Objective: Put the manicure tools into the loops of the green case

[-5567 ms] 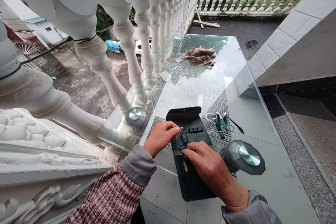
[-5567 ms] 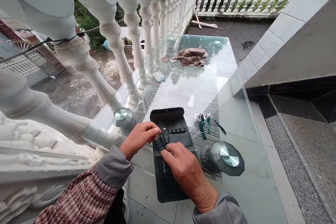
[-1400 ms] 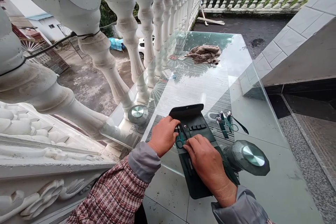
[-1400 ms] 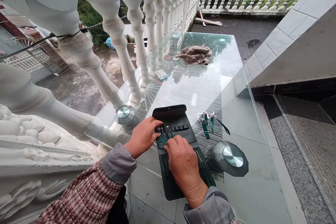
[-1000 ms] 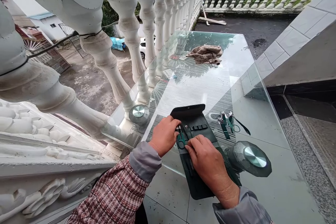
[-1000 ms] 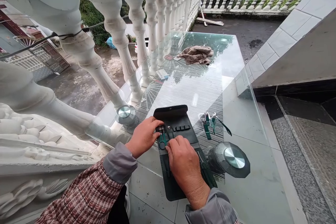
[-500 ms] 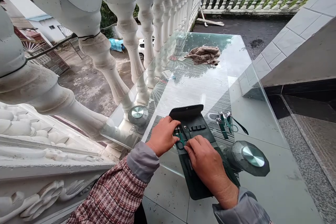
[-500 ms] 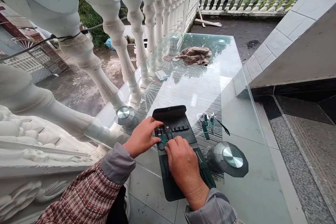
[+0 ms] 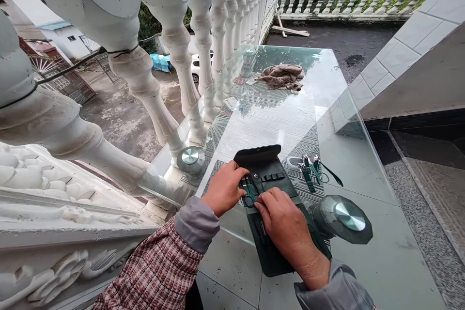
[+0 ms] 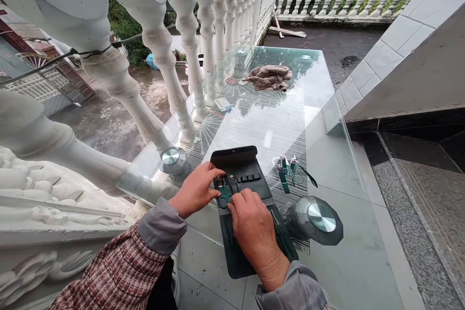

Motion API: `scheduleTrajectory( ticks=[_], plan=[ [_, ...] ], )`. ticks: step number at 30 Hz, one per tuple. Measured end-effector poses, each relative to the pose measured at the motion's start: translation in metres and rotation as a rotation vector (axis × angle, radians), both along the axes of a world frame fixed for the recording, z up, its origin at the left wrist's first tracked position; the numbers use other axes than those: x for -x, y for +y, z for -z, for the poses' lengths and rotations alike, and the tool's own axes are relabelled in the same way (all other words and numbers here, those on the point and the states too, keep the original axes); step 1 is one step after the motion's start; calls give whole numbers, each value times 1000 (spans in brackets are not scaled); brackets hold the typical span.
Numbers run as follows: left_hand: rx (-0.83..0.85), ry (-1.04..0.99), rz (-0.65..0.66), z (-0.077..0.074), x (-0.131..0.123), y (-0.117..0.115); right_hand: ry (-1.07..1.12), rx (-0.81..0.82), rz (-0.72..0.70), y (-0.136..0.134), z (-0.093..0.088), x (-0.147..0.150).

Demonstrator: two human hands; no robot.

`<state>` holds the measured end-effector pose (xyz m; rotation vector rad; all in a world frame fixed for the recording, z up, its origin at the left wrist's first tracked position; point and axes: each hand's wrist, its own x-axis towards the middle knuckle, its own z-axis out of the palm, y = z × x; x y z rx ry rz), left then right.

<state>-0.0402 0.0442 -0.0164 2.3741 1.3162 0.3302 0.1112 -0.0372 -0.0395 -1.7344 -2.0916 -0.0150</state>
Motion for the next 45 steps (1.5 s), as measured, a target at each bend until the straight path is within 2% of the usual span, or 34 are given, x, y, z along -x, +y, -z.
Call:
scheduleTrajectory(
  ticks=[10,25,36,45],
  plan=[
    [-4,10,-30,0,-2,-1,-12,21,10,0,2,0],
    [-42,49,36,1,4,0,-13,72,12,1,4,-2],
    [-50,150,2,-12,-3,-7,-23,48,11,1,4,-3],
    [-42,159,2,-11,-3,-6,-39,52,11,1,4,-2]
  ],
)
